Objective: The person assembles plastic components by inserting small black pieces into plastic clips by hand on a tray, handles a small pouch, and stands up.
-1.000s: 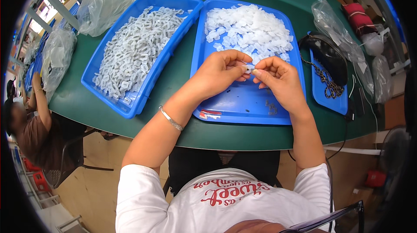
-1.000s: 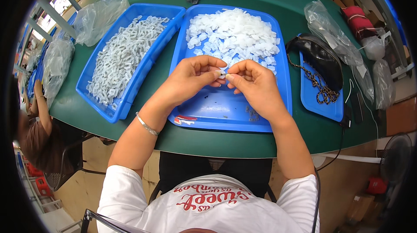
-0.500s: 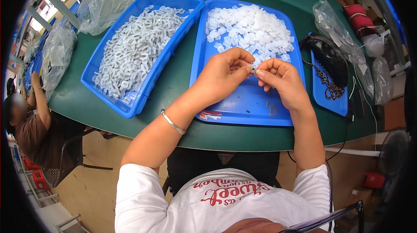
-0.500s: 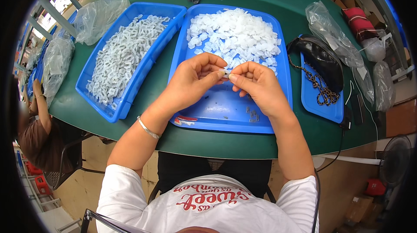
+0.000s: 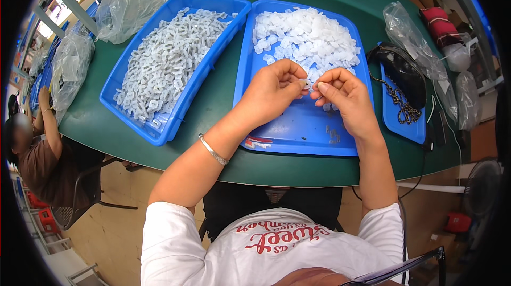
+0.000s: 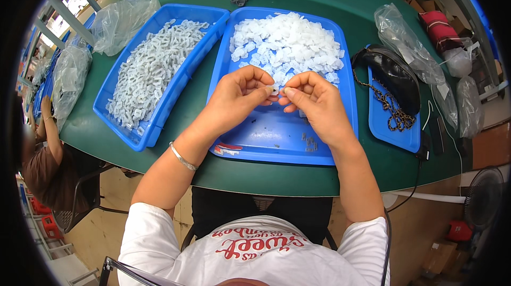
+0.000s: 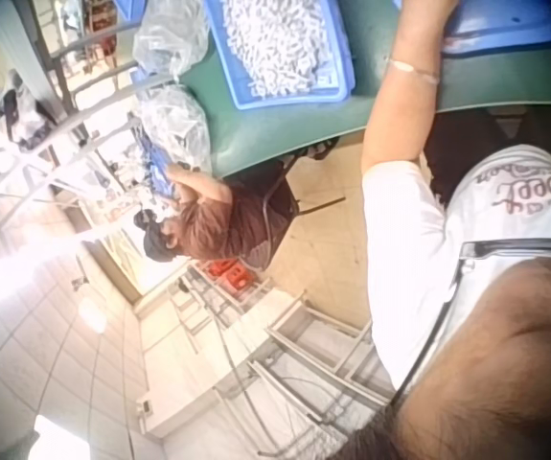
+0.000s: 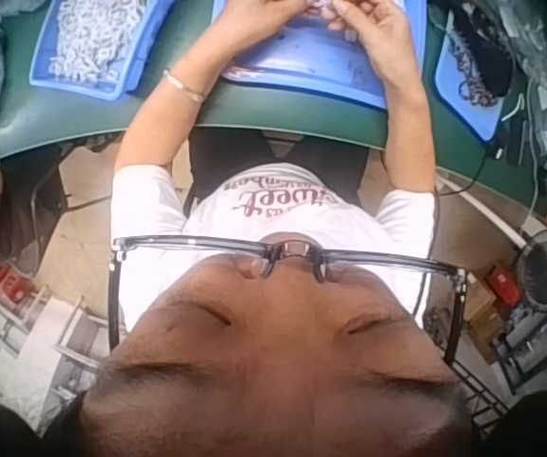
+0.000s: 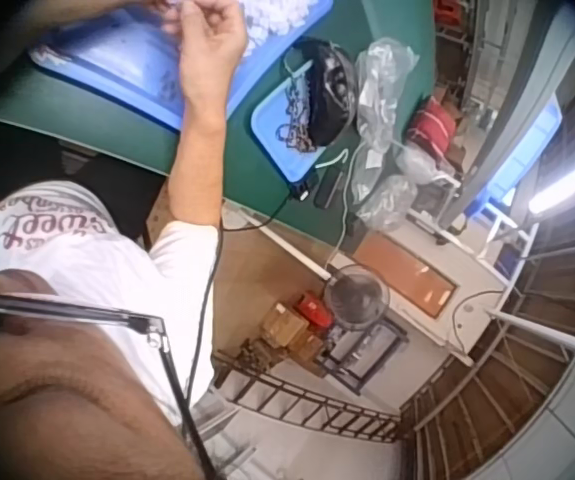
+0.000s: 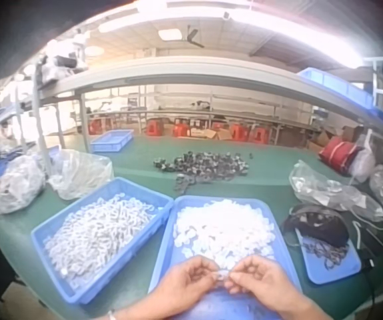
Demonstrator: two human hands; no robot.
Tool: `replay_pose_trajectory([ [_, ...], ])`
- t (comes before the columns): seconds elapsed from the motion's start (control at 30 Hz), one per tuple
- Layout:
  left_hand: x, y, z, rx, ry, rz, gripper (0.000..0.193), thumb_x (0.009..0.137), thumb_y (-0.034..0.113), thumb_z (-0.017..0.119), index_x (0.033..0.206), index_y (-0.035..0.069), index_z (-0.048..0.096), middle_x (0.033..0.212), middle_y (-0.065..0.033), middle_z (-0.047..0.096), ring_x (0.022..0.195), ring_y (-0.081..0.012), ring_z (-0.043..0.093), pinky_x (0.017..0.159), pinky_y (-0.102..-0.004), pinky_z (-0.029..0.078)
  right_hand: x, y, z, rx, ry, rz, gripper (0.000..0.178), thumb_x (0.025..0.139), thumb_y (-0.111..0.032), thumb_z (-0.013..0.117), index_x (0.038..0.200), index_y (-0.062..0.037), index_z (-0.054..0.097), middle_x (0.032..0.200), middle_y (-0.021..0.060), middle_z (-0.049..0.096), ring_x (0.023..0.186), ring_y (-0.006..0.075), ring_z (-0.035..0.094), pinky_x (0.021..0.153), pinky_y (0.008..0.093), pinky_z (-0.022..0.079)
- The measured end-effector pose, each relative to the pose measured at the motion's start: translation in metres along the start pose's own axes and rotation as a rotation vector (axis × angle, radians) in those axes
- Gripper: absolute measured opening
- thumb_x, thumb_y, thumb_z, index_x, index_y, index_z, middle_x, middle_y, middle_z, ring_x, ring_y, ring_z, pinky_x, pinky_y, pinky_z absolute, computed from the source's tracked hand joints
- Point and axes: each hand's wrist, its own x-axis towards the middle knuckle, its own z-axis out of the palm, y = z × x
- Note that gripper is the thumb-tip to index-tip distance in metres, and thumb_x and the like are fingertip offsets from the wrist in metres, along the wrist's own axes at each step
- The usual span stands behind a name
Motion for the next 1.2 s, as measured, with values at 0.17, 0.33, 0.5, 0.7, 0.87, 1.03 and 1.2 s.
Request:
replay_pose_trajectory([
  [0.17,-0.001,0.002,-0.001,-0.078,-0.015,-0.044,0.017,0.090,-0.001,0.063,0.106,-0.006,0.059,0.098,-0.0100,0.065,0.091,-0.0156,0.069,0.078,-0.0255,0.056,0.000,0.001,-0.001,-0.067,-0.049,0.002,0.014,0.096,-0.005,0.060,0.109,0.0010,0.062,0.095,0.0061,0.065,0.085,0.0098,0.063,0.076,0.0238,0.055],
  [0.33,0.000,-0.001,-0.002,-0.050,-0.039,-0.018,0.019,0.089,-0.002,0.062,0.107,-0.005,0.059,0.097,-0.0090,0.065,0.090,-0.0154,0.068,0.079,-0.0259,0.055,-0.003,-0.001,0.002,-0.103,-0.079,0.008,0.018,0.095,-0.005,0.061,0.112,0.0006,0.061,0.095,0.0046,0.063,0.086,0.0086,0.061,0.077,0.0230,0.054],
  [0.5,-0.003,-0.001,-0.001,0.113,-0.131,0.017,0.021,0.092,-0.004,0.058,0.113,-0.004,0.058,0.102,-0.0086,0.064,0.095,-0.0136,0.066,0.085,-0.0259,0.054,-0.002,0.006,0.000,-0.095,-0.058,0.006,0.022,0.093,-0.005,0.064,0.112,-0.0003,0.057,0.093,0.0035,0.061,0.085,0.0081,0.061,0.076,0.0232,0.054],
  [0.7,-0.006,0.001,-0.001,0.260,-0.170,0.096,0.022,0.094,-0.003,0.057,0.115,-0.004,0.059,0.103,-0.0100,0.065,0.095,-0.0148,0.066,0.085,-0.0273,0.054,-0.001,0.002,-0.001,-0.095,-0.052,0.080,0.021,0.092,-0.004,0.065,0.109,0.0000,0.054,0.092,0.0037,0.061,0.082,0.0082,0.061,0.074,0.0232,0.054],
  [0.87,-0.006,0.004,0.000,0.237,-0.162,0.066,0.029,0.095,-0.002,0.056,0.124,-0.005,0.057,0.104,-0.0104,0.067,0.096,-0.0145,0.067,0.085,-0.0278,0.055,0.000,0.009,-0.002,-0.143,-0.019,-0.008,0.020,0.092,-0.002,0.064,0.109,0.0003,0.054,0.091,0.0035,0.060,0.081,0.0076,0.060,0.074,0.0219,0.053],
  [1.03,-0.007,0.000,0.000,0.190,-0.129,0.035,0.033,0.096,-0.001,0.057,0.128,-0.004,0.056,0.099,-0.0100,0.069,0.094,-0.0134,0.067,0.084,-0.0266,0.055,-0.001,0.008,0.004,-0.184,0.007,-0.025,0.018,0.092,0.000,0.064,0.107,0.0012,0.055,0.090,0.0039,0.061,0.080,0.0076,0.060,0.074,0.0217,0.053],
  [1.2,-0.006,-0.001,0.001,0.253,-0.099,0.049,0.031,0.095,-0.001,0.058,0.126,-0.005,0.058,0.098,-0.0104,0.070,0.092,-0.0131,0.067,0.083,-0.0266,0.055,-0.003,0.007,0.005,-0.239,0.023,-0.025,0.016,0.091,0.000,0.065,0.104,0.0021,0.056,0.090,0.0044,0.061,0.079,0.0082,0.061,0.074,0.0220,0.054],
])
